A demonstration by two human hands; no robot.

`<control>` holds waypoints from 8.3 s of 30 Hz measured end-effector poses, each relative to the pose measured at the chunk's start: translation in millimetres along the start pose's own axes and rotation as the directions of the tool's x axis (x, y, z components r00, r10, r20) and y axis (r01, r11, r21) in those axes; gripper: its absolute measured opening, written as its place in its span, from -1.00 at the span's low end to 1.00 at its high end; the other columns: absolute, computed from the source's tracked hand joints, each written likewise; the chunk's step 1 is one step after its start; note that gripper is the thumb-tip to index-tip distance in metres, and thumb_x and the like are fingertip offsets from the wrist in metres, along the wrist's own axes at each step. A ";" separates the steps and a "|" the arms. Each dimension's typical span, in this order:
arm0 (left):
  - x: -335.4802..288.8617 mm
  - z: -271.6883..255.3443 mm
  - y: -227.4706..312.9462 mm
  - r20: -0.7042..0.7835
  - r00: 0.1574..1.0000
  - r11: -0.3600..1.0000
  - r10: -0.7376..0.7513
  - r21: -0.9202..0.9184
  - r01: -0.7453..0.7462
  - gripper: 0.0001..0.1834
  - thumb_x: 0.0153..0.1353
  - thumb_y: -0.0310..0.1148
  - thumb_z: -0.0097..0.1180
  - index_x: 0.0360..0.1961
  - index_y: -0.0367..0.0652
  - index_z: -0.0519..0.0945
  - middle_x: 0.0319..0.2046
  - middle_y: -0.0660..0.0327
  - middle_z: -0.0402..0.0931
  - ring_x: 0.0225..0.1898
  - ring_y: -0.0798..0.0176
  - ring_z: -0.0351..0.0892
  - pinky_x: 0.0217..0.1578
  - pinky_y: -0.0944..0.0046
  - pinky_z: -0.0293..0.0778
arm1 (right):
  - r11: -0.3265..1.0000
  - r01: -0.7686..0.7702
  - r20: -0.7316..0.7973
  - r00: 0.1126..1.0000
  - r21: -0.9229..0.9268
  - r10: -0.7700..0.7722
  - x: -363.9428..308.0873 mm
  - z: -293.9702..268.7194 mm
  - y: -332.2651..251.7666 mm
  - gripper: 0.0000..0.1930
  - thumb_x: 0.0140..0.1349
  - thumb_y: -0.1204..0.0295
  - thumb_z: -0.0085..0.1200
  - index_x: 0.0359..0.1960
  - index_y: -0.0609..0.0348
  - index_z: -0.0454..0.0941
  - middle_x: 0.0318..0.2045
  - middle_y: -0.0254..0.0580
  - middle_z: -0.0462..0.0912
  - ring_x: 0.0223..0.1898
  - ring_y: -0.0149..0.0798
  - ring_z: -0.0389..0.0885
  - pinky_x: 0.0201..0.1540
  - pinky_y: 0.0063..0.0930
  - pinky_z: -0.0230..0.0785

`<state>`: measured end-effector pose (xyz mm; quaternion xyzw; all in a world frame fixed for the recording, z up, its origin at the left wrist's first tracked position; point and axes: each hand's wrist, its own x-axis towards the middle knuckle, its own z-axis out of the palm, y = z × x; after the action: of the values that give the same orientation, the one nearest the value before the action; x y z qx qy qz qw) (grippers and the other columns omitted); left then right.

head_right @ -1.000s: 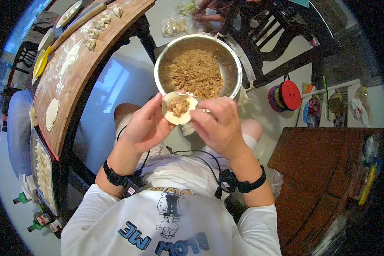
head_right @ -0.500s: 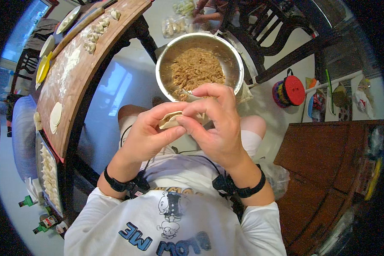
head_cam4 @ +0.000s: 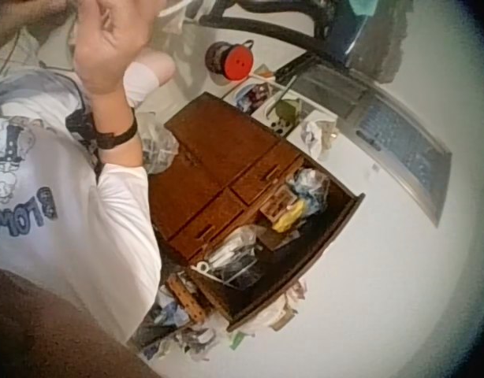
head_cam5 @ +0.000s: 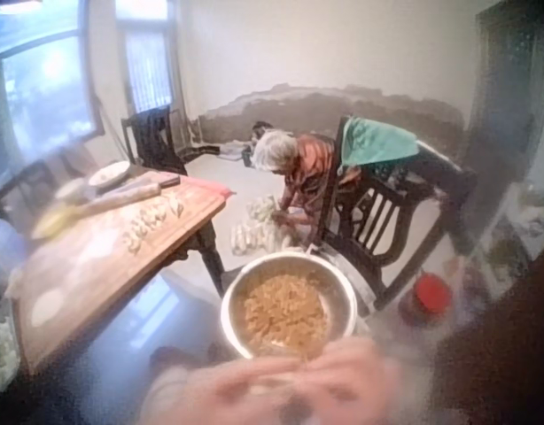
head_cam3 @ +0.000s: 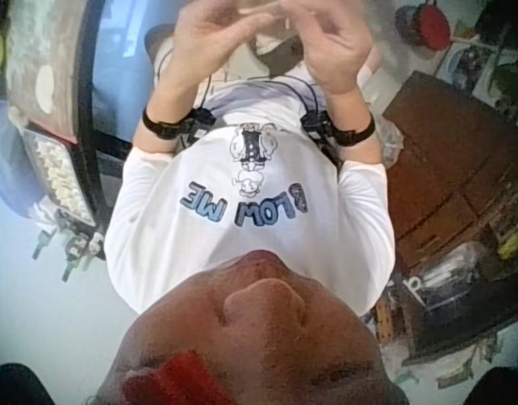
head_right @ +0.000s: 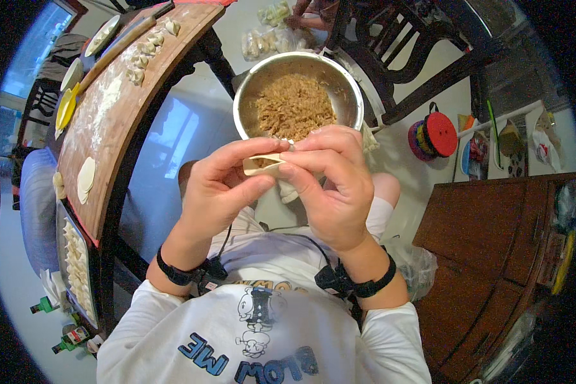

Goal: Filling dumpling skins with meat mixture and pinching them shut to form dumplings.

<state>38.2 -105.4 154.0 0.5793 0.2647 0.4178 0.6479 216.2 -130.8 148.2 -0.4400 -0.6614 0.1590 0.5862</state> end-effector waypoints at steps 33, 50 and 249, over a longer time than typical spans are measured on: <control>-3.1 -9.9 -8.5 -0.111 0.992 0.884 -0.055 -0.467 -0.003 -0.85 0.16 -0.64 0.19 -0.22 -0.31 0.60 -0.26 0.18 0.63 -0.20 0.35 0.62 -0.12 0.36 0.55 | 0.978 0.079 0.414 0.897 0.192 -0.153 26.7 15.7 -4.9 -0.33 0.36 0.00 -0.17 0.28 0.36 0.33 0.34 0.19 0.21 0.38 0.12 0.15 0.40 -0.08 -0.10; 31.9 -12.8 26.9 0.380 0.727 0.560 0.572 0.466 -0.685 -0.15 -0.23 0.45 0.29 -0.19 -0.13 0.60 -0.09 0.16 0.48 -0.05 0.10 0.39 -0.07 0.10 0.21 | 0.933 0.052 0.206 0.970 0.356 -0.132 16.8 10.3 -45.5 -0.47 0.42 -0.04 -0.31 -0.09 0.01 0.68 0.49 -0.10 -0.10 0.51 0.06 -0.35 0.44 0.21 -0.38; -7.2 -101.4 -138.7 -0.615 0.566 0.750 -0.549 -0.661 0.010 -0.63 0.45 -0.38 -0.20 0.16 -0.41 0.32 0.14 0.01 0.40 0.16 0.09 0.45 0.22 0.08 0.39 | 0.206 -0.821 0.366 0.443 0.533 0.818 -61.7 45.6 196.8 -0.67 0.44 0.31 -0.09 -0.03 0.37 0.53 -0.08 -0.06 0.59 -0.06 -0.25 0.59 0.03 -0.37 0.54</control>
<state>-16.8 -55.1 -1.0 0.0529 0.4687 0.5706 0.6723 247.6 -53.7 -45.9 -0.4885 -0.2278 0.6613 0.5217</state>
